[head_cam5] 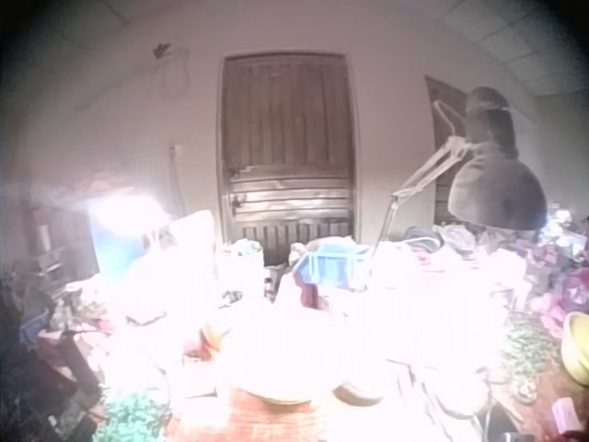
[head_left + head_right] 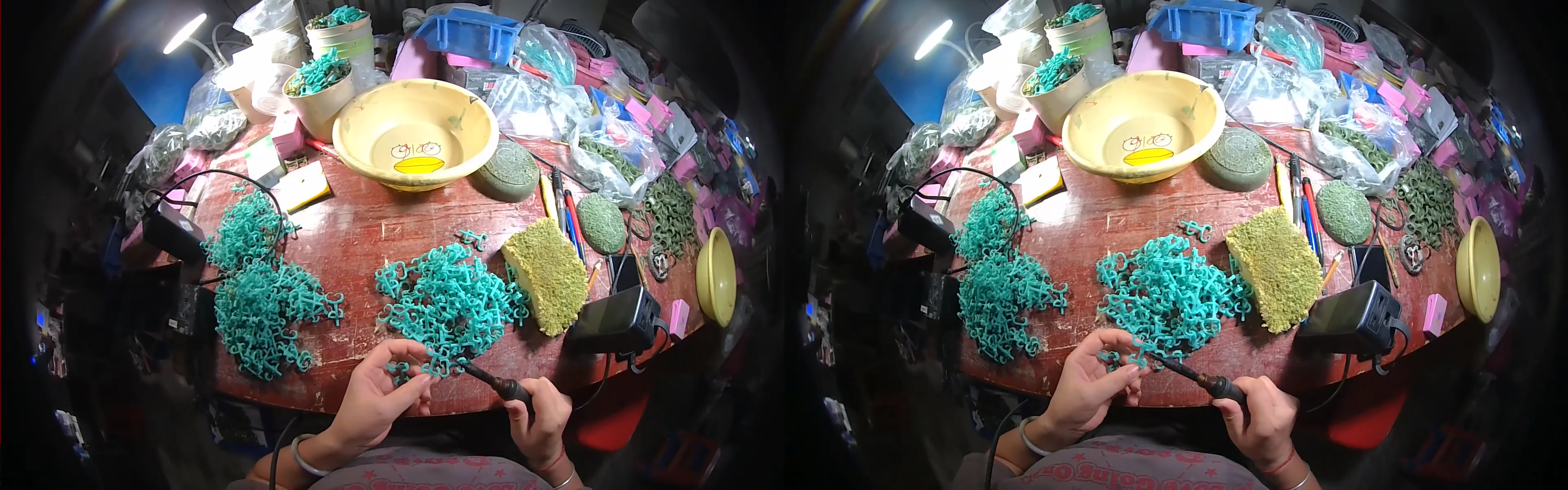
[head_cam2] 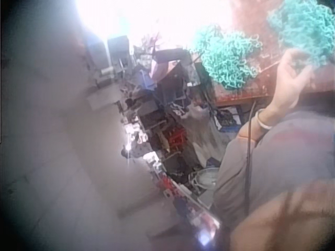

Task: The person joins small green wax pieces together by melting contact points with a handheld heating tool.

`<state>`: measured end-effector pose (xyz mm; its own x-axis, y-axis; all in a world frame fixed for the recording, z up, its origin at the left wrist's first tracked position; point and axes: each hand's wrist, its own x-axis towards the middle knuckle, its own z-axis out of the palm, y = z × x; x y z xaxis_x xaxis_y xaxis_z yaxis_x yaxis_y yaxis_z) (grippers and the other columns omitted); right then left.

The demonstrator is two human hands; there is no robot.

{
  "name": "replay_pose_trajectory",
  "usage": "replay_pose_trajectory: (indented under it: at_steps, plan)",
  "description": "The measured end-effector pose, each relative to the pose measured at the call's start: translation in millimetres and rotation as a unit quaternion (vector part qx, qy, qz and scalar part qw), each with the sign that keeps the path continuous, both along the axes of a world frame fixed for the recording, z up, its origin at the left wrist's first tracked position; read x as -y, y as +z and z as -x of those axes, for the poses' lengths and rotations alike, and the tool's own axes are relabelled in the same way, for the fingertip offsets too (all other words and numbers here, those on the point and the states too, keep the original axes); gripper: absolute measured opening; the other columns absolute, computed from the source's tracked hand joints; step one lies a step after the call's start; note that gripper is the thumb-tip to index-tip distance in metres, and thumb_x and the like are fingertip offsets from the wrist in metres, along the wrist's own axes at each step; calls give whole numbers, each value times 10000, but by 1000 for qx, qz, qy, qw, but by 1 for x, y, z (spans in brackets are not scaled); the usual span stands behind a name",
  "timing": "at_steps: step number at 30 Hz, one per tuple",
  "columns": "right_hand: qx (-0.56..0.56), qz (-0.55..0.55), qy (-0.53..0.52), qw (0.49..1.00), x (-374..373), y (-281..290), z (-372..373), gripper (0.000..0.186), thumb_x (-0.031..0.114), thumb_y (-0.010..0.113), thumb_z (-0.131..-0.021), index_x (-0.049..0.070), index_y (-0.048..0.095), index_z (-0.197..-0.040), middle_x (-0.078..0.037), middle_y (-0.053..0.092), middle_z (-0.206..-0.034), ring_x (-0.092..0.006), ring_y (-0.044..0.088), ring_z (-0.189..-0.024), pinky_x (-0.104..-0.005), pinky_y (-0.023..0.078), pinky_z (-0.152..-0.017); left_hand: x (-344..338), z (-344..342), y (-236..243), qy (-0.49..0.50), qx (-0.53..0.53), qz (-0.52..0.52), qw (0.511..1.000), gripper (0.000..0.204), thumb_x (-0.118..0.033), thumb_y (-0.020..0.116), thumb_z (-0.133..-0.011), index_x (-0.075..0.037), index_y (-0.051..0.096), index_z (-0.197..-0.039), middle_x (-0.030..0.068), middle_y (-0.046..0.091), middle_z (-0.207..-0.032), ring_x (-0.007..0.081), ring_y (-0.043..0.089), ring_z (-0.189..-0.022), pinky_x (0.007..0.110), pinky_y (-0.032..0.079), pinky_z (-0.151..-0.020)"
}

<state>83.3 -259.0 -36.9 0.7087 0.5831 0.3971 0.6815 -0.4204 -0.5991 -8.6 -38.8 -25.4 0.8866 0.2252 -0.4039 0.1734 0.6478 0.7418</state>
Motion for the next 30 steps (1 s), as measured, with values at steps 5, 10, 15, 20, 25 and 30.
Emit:
replay_pose_trajectory:
  at_steps: [5, 10, 15, 20, 25, 30]
  plan:
    - [2, 15, 3, 1000, -3, -3, 2, 300, 310, 716, -893, 42, 594, -833, -87, 524, -639, -277, 543, -506, -359, 408, -446, 0, 1, -2, -8, 10, -6, 1000, 342, 54, 615, -916, -7, 505, -1234, 64, 525, -1011, 109, 619, -797, 254, 581, -645]
    - [7, 13, 1, 1000, -3, -4, 1, 312, 321, 713, -893, 39, 593, -834, -92, 523, -639, -278, 545, -507, -363, 404, -439, 0, 1, -4, -19, 24, -28, 999, 366, 72, 599, -918, -14, 508, -1262, 65, 531, -1009, 103, 618, -776, 248, 581, -637]
    - [16, 27, 2, 1000, -3, -5, 1, 319, 324, 712, -894, 37, 588, -834, -93, 518, -635, -278, 544, -505, -363, 403, -437, 0, 1, -5, -18, 25, -31, 999, 374, 77, 592, -918, -15, 509, -1271, 66, 533, -998, 103, 620, -752, 248, 581, -637]
    - [18, 33, 0, 999, -3, -6, 1, 320, 324, 717, -889, 39, 582, -831, -90, 512, -630, -274, 539, -500, -364, 402, -435, 0, 0, -4, -17, 28, -33, 999, 373, 82, 590, -916, -14, 511, -1267, 65, 533, -992, 106, 622, -742, 248, 579, -636]
    - [15, 37, -2, 999, -5, -5, 1, 319, 321, 726, -881, 43, 580, -828, -87, 503, -624, -269, 533, -493, -364, 397, -429, 0, 0, -4, -15, 27, -41, 999, 372, 88, 589, -911, -14, 513, -1261, 64, 530, -988, 107, 625, -727, 241, 576, -629]
    - [21, 41, -2, 999, -4, -6, 2, 321, 325, 731, -875, 49, 578, -823, -86, 497, -620, -267, 529, -489, -364, 394, -425, 1, 1, -3, -15, 24, -37, 999, 371, 91, 585, -909, -13, 514, -1258, 67, 531, -986, 108, 626, -721, 237, 574, -627]
